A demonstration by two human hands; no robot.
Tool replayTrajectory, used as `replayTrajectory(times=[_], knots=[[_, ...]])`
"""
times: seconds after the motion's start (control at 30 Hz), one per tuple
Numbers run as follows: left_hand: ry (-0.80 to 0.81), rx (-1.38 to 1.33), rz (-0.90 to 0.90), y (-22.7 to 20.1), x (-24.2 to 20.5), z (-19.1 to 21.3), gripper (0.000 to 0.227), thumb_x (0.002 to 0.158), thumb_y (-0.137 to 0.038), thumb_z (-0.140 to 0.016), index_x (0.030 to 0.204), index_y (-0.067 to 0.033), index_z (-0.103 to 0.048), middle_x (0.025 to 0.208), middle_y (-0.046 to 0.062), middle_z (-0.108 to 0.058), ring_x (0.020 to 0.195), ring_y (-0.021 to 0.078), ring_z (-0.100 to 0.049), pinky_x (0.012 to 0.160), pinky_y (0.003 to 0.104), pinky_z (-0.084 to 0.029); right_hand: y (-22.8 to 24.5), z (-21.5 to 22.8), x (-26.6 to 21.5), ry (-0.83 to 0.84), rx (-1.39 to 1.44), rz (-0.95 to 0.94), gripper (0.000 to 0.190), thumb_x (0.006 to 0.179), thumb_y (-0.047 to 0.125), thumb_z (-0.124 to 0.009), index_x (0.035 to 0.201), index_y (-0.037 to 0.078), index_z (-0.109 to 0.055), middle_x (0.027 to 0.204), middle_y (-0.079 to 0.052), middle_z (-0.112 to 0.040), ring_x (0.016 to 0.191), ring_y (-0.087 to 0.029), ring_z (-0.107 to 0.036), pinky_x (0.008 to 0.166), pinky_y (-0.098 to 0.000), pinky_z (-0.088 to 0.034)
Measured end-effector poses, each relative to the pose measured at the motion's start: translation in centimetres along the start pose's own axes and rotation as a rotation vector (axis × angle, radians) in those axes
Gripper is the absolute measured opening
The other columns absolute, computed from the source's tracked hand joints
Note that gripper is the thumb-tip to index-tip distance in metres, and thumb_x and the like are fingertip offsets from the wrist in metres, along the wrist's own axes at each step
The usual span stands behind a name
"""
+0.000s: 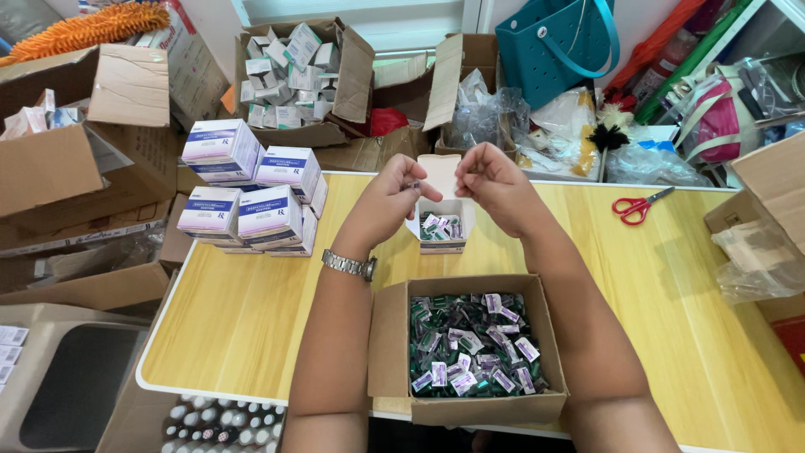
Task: The person repeatedly picks small green-wrapped items from a large cardboard box and places them into a small open white box on the table. The person handles the items one at a time and continues filling the small box throughout the clip.
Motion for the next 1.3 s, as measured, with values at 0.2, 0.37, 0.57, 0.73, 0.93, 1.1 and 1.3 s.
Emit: replayTrajectory(times=[0.2,0.37,0.57,0.73,0.93,1.1,1.3], knots=[[-0.035,0.115,0.033,0.1,-0.1,-0.4,0.012,0.098,-0.01,-0.057,0.105,-0.0041,-0.05,0.1,0.01,-0.075,0.066,0.0065,-0.058,0.057,0.026,-0.051,0.7,-2.4,-0.3,0.109,-0.382,0.031,0.021,0.099,0.0,-0.062,0.12,0.001,-0.062,0.113,-0.006,-0.067,0.11,-0.015,-0.064,0.098,-0.0319,-0.052],[-0.135,0.375,-0.022,0.0,-0.1,-1.1,0.01,0.094,-0.01,-0.063,0.101,-0.0023,-0.061,0.096,0.012,-0.077,0.08,0.0187,-0.072,0.068,0.033,-0.056,4.1,-2.9,-1.2,0.084,-0.545,0.35,0.017,0.1,-0.001,-0.065,0.117,0.0,-0.065,0.128,-0.007,-0.064,0.126,-0.015,-0.06,0.11,-0.031,-0.049],[-0.162,0.666,-0.24,-0.4,0.0,-3.0,0.02,0.083,-0.009,-0.072,0.103,-0.0042,-0.075,0.099,0.018,-0.073,0.094,0.0318,-0.07,0.083,0.039,-0.054,7.6,-1.6,-3.1,-0.035,-0.503,0.304,0.018,0.102,0.001,-0.067,0.12,0.002,-0.065,0.123,-0.004,-0.065,0.118,-0.011,-0.061,0.104,-0.0288,-0.05],[-0.188,0.584,-0.16,0.2,0.1,-2.4,0.021,0.09,-0.006,-0.058,0.106,-0.005,-0.072,0.089,0.013,-0.064,0.081,0.024,-0.067,0.075,0.036,-0.054,10.4,-2.3,-5.8,-0.05,-0.575,0.348,0.019,0.101,0.002,-0.068,0.12,0.001,-0.066,0.123,-0.004,-0.065,0.119,-0.013,-0.063,0.105,-0.0303,-0.052],[-0.12,-0.292,0.169,3.6,1.5,-3.2,0.025,0.086,0.003,-0.045,0.106,-0.0063,-0.054,0.086,-0.002,-0.049,0.067,0.0114,-0.04,0.058,0.03,-0.034,12.1,-3.6,-6.7,-0.054,-0.717,0.386,0.018,0.101,0.004,-0.069,0.119,0.002,-0.068,0.122,-0.005,-0.064,0.12,-0.014,-0.063,0.107,-0.0312,-0.052],[-0.101,0.048,-0.182,3.9,2.5,-4.1,0.027,0.087,0.008,-0.041,0.101,-0.0037,-0.061,0.095,0.003,-0.058,0.093,0.013,-0.056,0.089,0.028,-0.05,12.2,-3.6,-6.6,-0.07,-0.786,0.358,0.018,0.1,0.005,-0.07,0.117,0.002,-0.068,0.119,-0.004,-0.066,0.116,-0.014,-0.064,0.104,-0.0306,-0.052],[0.014,0.149,-0.124,3.3,1.9,-4.6,0.034,0.099,0.002,-0.047,0.124,-0.0064,-0.07,0.11,0.007,-0.072,0.106,0.0146,-0.066,0.098,0.029,-0.051,12.6,-3.4,-6.8,-0.049,-0.717,0.362,0.017,0.101,0.005,-0.068,0.118,0.002,-0.067,0.12,-0.004,-0.065,0.119,-0.014,-0.063,0.107,-0.0308,-0.052]])
Point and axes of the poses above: each hand's wrist, its own x-axis towards the middle knuckle, its own z-axis out of the back of the hand, y = z × x, the point moved 5 cm from there along x, towards the middle knuckle
